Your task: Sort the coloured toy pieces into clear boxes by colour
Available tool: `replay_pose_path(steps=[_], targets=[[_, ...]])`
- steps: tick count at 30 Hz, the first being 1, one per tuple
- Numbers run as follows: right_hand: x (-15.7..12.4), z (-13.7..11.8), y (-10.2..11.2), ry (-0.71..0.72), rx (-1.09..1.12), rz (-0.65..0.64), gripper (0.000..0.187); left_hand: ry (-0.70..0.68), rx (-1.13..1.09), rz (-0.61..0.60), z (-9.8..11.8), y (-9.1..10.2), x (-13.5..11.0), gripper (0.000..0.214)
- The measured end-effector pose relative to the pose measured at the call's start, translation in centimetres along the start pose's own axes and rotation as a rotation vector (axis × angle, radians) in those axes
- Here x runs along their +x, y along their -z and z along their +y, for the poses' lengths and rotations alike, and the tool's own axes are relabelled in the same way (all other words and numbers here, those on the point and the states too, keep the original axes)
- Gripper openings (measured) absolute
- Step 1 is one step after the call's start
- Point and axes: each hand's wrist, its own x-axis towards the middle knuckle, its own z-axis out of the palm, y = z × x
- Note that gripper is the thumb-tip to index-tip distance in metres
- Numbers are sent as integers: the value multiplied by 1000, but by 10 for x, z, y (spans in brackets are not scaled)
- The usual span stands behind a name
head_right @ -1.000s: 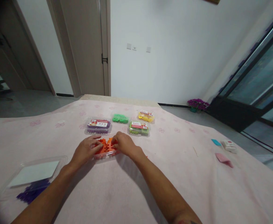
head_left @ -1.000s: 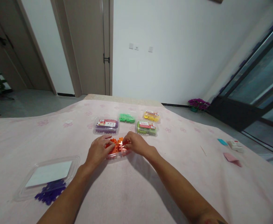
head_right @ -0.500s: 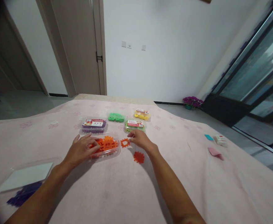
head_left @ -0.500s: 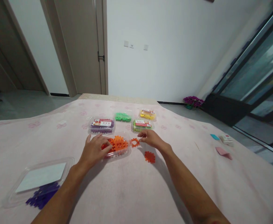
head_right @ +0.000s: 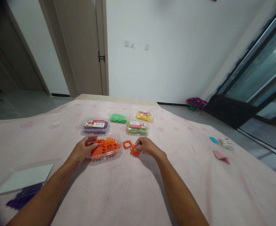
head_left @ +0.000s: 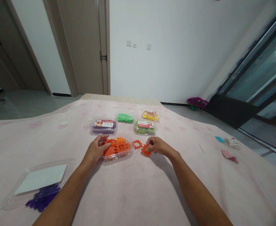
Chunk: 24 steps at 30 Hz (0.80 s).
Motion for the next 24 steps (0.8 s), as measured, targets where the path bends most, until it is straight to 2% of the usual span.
replay_pose_path(steps=[3,5,9,14,17,21,22,24], targets=[[23,-13,-6,31,87,50,42,5,14,-8,2,0,0,51],[35,-18,-11,0,28,42,51,-2,15,-3,2,1,0,51],[52,-18,-20,-26,-113,31,36,-12,2,-6,-2,1,2,51],[56,-10,-27,33,-112,28,31,-2,15,-17,-4,1,2,52],[51,-10,-21,58,-26,103,28,13,10,-12,-4,1,2,52],[43,-33,-7,128,227,347,30,12,18,-17,-5,1,2,51],[42,-42,-7,144,281,358,31,11,23,-21,-5,1,3,51],[39,-62,-15,175,361,296,32,11,31,-23,-5,1,3,51]])
